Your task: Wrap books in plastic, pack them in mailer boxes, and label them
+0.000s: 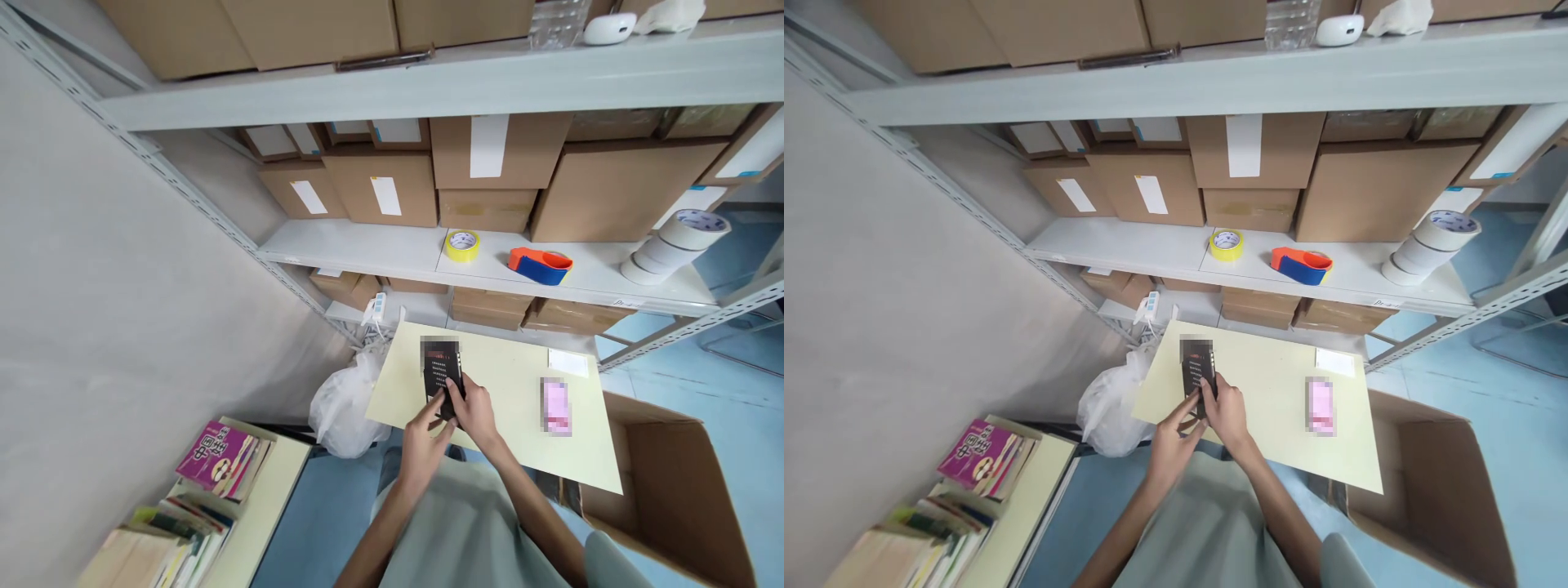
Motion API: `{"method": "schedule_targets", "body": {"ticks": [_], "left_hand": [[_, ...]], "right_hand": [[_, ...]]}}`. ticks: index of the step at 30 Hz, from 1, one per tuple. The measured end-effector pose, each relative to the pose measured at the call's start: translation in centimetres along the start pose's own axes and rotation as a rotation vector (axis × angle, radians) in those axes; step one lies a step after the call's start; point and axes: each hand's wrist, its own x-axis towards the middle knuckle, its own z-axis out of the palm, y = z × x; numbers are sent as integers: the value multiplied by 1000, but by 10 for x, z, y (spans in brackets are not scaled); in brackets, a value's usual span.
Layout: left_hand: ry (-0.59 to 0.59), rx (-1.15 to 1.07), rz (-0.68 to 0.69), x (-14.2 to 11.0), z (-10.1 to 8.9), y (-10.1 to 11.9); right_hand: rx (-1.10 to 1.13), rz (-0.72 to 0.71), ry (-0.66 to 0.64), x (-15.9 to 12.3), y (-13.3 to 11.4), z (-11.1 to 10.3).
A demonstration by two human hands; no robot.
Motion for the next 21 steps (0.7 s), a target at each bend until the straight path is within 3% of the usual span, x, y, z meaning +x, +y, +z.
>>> {"method": "schedule_targets", "body": {"ticks": [4,9,15,21], "left_hand": [[141,-64,-106,18,-43,-7],[-71,-253,-166,25,-87,21],[-46,-293,-139,16,-92,39],[-137,-316,-150,12,-95,45]], "right_hand": [[235,-39,-89,0,-12,-13],[503,24,-138,-3,-27,-21],[522,22,-107,-6,-36,-20],[524,6,-130,-16,-41,-20]]}}
